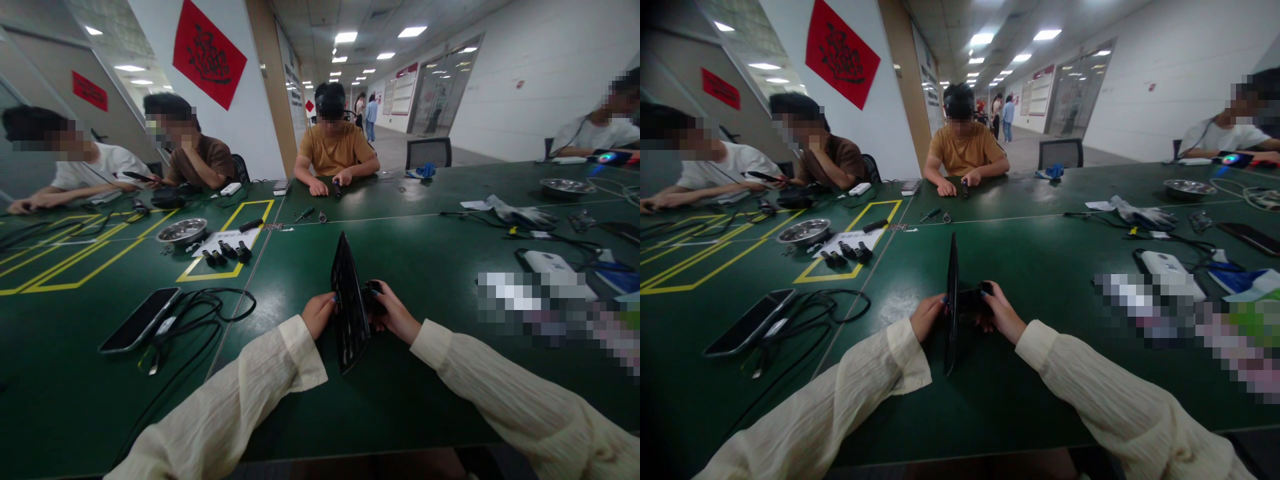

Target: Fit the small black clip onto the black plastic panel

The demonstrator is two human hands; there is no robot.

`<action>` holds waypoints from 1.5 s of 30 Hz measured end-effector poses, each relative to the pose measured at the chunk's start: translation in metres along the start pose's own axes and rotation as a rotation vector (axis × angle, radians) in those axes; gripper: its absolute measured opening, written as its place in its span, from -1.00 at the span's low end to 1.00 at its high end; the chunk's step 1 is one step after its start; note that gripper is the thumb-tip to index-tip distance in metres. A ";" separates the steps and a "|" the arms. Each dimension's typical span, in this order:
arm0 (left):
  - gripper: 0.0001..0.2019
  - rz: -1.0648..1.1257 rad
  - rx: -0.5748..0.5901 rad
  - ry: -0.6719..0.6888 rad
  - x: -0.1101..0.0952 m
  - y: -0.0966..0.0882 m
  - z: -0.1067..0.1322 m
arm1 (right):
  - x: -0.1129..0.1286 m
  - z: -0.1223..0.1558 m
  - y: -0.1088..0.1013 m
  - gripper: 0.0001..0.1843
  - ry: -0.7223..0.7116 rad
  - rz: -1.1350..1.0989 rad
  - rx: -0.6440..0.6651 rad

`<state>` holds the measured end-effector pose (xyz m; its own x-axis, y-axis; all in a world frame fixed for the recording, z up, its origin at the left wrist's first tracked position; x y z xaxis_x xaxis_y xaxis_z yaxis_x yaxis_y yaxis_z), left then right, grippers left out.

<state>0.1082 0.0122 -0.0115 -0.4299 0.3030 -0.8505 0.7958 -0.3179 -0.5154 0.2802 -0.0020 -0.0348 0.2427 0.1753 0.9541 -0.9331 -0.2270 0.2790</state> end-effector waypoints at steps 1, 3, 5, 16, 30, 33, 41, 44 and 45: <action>-0.65 -0.001 0.012 0.012 -0.001 0.000 0.000 | 0.000 0.000 0.000 -0.54 0.002 -0.006 -0.003; -0.66 -0.014 0.008 0.010 -0.002 0.000 0.000 | -0.001 -0.001 0.000 -0.53 0.007 -0.014 -0.009; -0.63 -0.034 -0.019 -0.016 -0.003 0.000 0.000 | -0.002 -0.001 -0.001 -0.52 0.003 -0.013 -0.013; -0.61 -0.046 -0.026 -0.014 -0.004 -0.001 0.001 | -0.004 -0.002 -0.002 -0.48 -0.005 0.020 -0.004; -0.60 -0.081 -0.055 -0.011 -0.003 -0.001 0.000 | -0.004 -0.003 -0.002 -0.49 -0.018 0.013 0.008; -0.58 -0.062 -0.070 -0.021 -0.003 -0.002 0.000 | -0.001 -0.001 0.000 -0.50 -0.014 0.025 0.014; -0.74 -0.093 -0.015 0.024 -0.004 -0.002 0.001 | -0.003 -0.002 -0.002 -0.47 -0.019 0.024 -0.002; -0.65 -0.097 -0.050 0.006 -0.005 -0.002 0.001 | -0.006 -0.003 -0.003 -0.47 -0.018 0.033 0.009; -0.63 -0.093 -0.055 -0.003 -0.005 -0.002 0.001 | -0.006 -0.004 -0.003 -0.48 -0.018 0.038 0.015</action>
<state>0.1085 0.0106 -0.0066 -0.5043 0.3261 -0.7996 0.7744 -0.2389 -0.5859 0.2808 0.0011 -0.0419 0.2123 0.1493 0.9657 -0.9377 -0.2471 0.2444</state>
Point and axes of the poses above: each hand's wrist, its own z-axis away from the middle knuckle, its own y-axis out of the palm, x = y × z, the point moved 4 cm from there along -z, towards the middle knuckle, and after that the axes turned 3 degrees about -y, right-handed, at the moved point
